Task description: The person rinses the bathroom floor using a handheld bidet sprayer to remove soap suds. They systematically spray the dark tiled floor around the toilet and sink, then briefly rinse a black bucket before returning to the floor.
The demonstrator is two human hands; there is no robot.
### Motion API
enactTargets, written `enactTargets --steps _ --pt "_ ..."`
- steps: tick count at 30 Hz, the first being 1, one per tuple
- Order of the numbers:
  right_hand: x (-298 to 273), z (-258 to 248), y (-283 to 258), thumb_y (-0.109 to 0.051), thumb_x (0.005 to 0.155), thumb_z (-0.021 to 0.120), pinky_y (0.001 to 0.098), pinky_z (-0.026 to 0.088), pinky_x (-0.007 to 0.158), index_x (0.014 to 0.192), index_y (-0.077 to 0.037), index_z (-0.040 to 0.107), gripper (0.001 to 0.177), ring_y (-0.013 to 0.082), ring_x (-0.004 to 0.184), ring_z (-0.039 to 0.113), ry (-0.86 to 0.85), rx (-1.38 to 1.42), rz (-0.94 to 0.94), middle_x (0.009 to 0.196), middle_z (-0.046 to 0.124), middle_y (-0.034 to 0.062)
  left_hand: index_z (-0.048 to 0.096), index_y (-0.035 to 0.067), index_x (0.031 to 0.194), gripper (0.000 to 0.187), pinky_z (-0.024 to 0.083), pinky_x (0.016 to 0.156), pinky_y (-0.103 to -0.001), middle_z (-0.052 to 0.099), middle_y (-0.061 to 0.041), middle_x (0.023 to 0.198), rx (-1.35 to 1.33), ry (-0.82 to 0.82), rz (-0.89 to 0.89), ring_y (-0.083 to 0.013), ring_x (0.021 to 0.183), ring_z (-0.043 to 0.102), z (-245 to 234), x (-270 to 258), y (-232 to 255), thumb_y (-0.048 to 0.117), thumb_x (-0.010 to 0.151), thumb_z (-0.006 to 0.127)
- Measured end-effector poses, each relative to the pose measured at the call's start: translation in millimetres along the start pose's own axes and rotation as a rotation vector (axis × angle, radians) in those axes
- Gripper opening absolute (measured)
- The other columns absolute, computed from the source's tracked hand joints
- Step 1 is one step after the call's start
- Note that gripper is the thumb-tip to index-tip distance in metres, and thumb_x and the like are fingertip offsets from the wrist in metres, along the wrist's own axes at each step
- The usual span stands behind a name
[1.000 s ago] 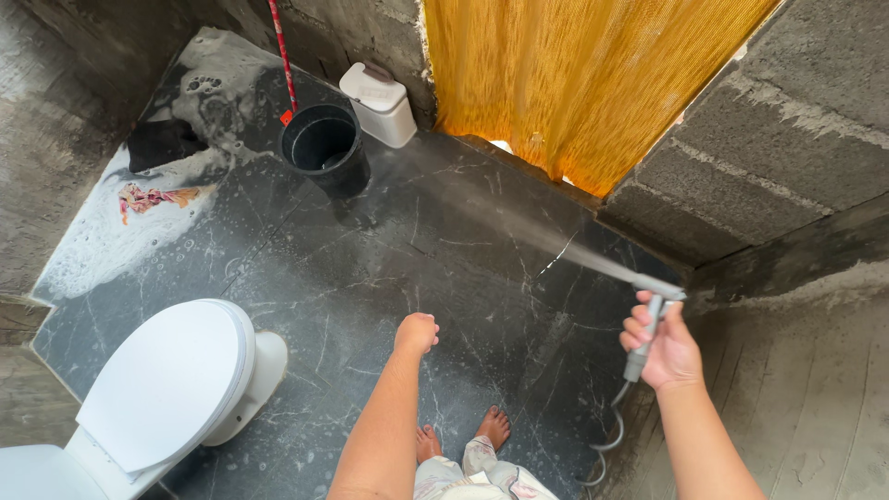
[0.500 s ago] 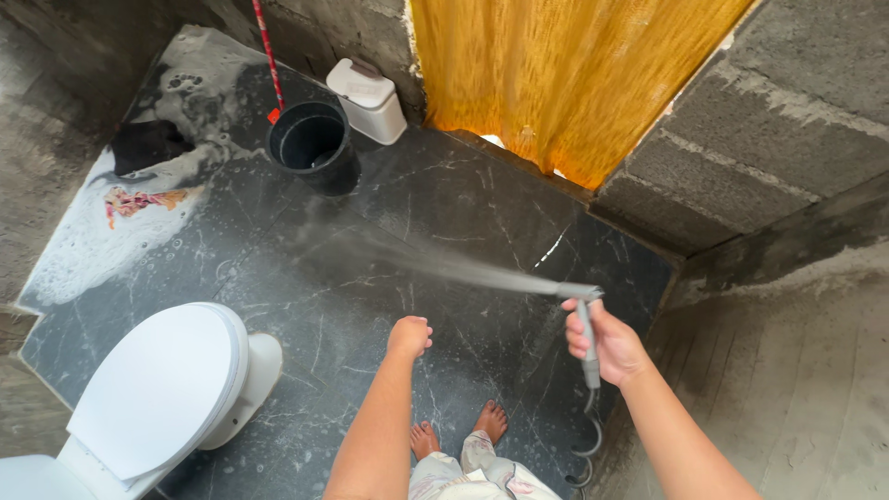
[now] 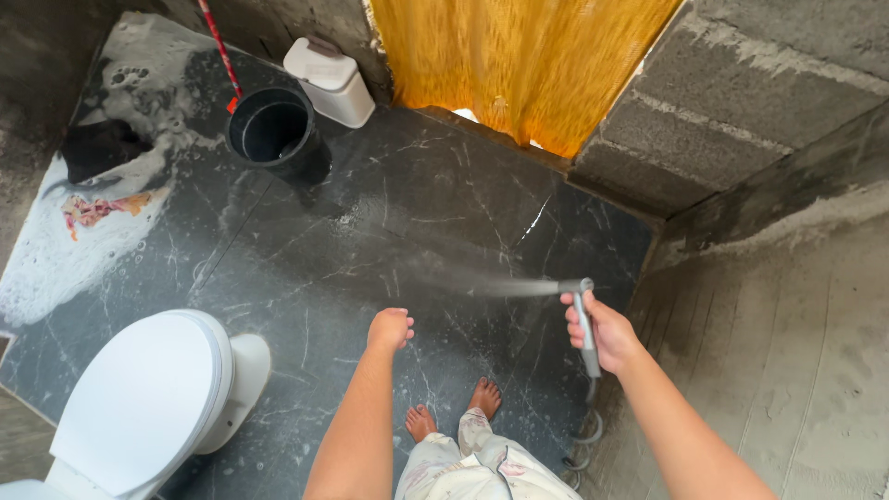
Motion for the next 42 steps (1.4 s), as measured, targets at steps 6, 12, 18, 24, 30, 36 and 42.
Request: enactTargets --steps 6,12,18,24,30,36,42 --pt "-10 -32 20 -0.043 0.103 0.047 0.0314 0.041 0.053 0.122 -0.003 0.060 0.046 0.0139 0.060 0.046 0.072 -0.014 0.071 0.079 0.054 0.0036 0.066 0.012 0.130 0.036 0.056 0.070 -0.036 0.077 -0.002 0.110 0.069 -0.004 -0.008 -0.0173 0.085 0.074 4 -6 4 0.026 0.101 0.050" --pt "-22 -82 -16 -0.051 0.104 0.048 0.0288 0.041 0.055 0.124 -0.009 0.056 0.047 0.0122 0.063 0.047 0.255 0.225 -0.252 0.082 0.052 0.0000 0.066 0.012 0.130 0.036 0.056 0.072 -0.037 0.077 -0.003 0.110 0.094 -0.044 0.018 -0.0184 0.086 0.074 25 -3 29 0.025 0.101 0.049" --pt "-36 -76 -37 -0.050 0.105 0.048 0.0283 0.041 0.055 0.124 -0.005 0.057 0.049 0.0102 0.063 0.046 0.096 0.226 -0.267 0.084 0.055 0.0011 0.066 0.013 0.129 0.036 0.057 0.072 -0.037 0.077 -0.002 0.110 0.135 -0.072 0.042 -0.0173 0.086 0.075 48 9 51 0.026 0.101 0.048" --pt "-10 -20 -42 -0.044 0.104 0.049 0.0299 0.041 0.053 0.120 -0.004 0.057 0.044 0.0130 0.061 0.048 -0.074 0.141 -0.197 0.080 0.055 0.0029 0.066 0.013 0.128 0.036 0.055 0.070 -0.036 0.077 -0.002 0.109 0.106 -0.099 0.061 -0.0175 0.085 0.074 56 21 68 0.028 0.101 0.049" --pt "10 10 -61 -0.041 0.103 0.050 0.0293 0.041 0.052 0.120 -0.003 0.057 0.043 0.0121 0.061 0.048 -0.127 0.068 -0.058 0.079 0.055 0.0028 0.065 0.013 0.130 0.036 0.054 0.074 -0.036 0.077 -0.001 0.109 0.084 -0.080 0.052 -0.0167 0.086 0.073 39 31 85 0.025 0.100 0.047" --pt "40 36 -90 -0.046 0.104 0.049 0.0304 0.044 0.058 0.123 -0.005 0.055 0.045 0.0122 0.064 0.049 -0.034 0.193 -0.366 0.081 0.054 0.0018 0.065 0.013 0.130 0.037 0.055 0.073 -0.036 0.077 -0.002 0.109 0.098 -0.099 0.052 -0.0171 0.085 0.073 18 59 109 0.024 0.100 0.047" --pt "73 87 -92 -0.043 0.104 0.046 0.0305 0.042 0.055 0.122 -0.004 0.056 0.044 0.0128 0.062 0.049 -0.126 0.122 -0.216 0.080 0.055 0.0019 0.066 0.013 0.129 0.036 0.055 0.072 -0.036 0.077 -0.001 0.109 0.122 -0.105 0.055 -0.0164 0.084 0.074 -23 89 142 0.026 0.100 0.049"
Point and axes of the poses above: each hand's wrist, its own x-axis towards the middle knuckle, its own z-axis out of the palm, y = z × x, the point moved 3 cm from there along x, towards the middle knuckle
